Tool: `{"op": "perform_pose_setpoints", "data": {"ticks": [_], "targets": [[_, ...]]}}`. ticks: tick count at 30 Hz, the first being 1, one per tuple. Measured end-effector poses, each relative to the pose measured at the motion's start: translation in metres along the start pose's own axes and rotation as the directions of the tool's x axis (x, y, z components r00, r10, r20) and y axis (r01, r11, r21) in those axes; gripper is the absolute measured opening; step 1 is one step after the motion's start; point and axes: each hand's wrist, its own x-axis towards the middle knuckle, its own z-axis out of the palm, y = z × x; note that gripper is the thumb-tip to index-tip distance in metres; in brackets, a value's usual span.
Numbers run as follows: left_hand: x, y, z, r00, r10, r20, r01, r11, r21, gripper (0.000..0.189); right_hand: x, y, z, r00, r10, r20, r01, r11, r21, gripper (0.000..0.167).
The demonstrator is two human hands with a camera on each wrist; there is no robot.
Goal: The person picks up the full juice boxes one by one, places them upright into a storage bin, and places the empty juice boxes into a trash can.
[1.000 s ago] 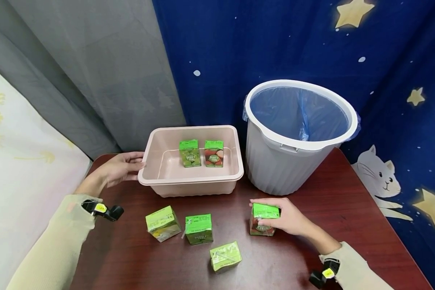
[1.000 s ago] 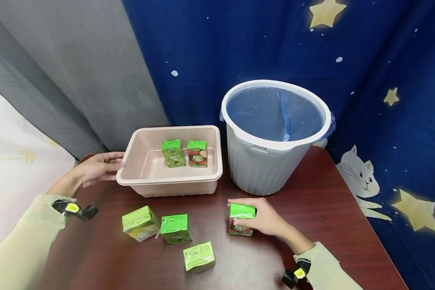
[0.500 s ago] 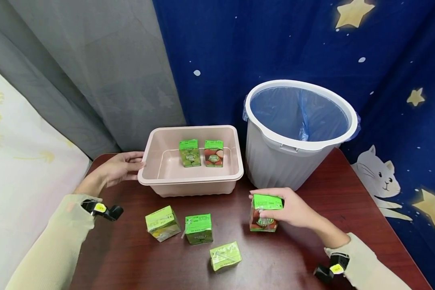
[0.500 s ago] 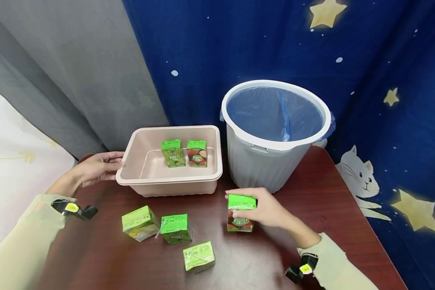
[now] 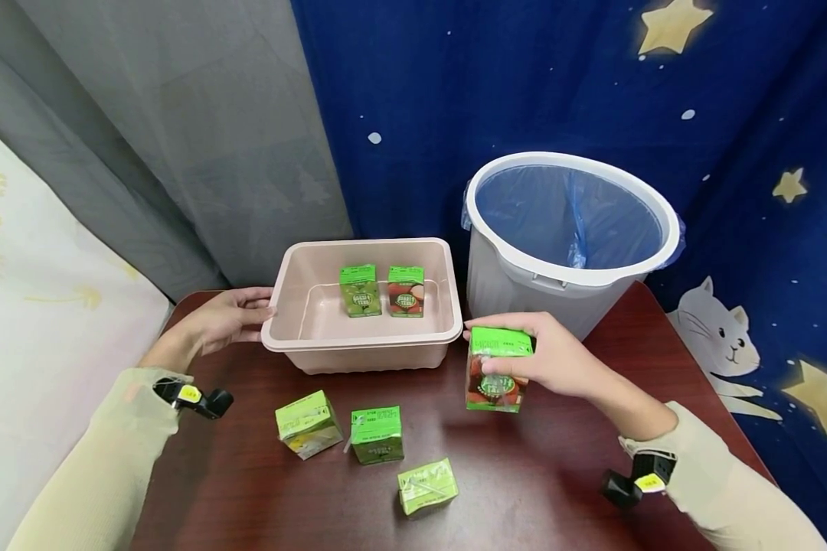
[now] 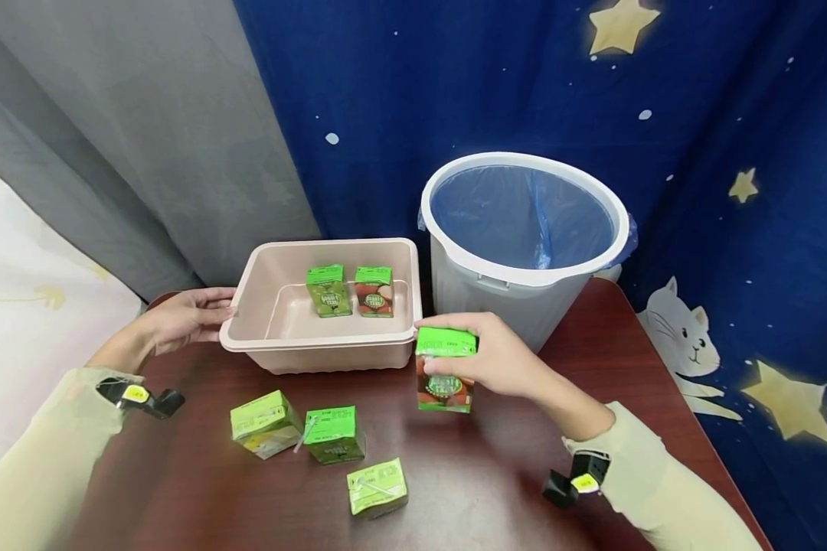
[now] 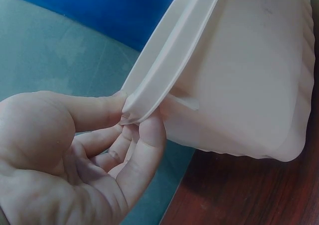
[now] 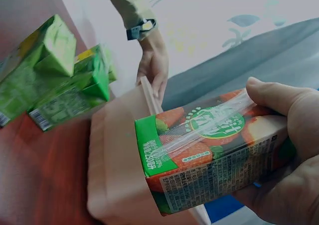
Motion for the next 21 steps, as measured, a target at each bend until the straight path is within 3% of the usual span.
{"op": "perform_pose_setpoints", "data": {"ticks": [9, 21], "targets": [[-0.001, 0.002, 0.0, 1.0, 0.006, 0.006, -0.006, 1.0, 0.001, 0.067, 0.025, -0.031, 0.003, 0.998, 0.045, -0.038, -0.046, 0.999, -0.023, 0.051], [0.0, 0.002, -0.001, 1.0, 0.005, 0.013, -0.005, 1.0, -0.008, 0.068, 0.076, -0.068, 0.012, 0.999, -0.042, -0.016, 0.042, 0.999, 0.001, 0.047]]}}
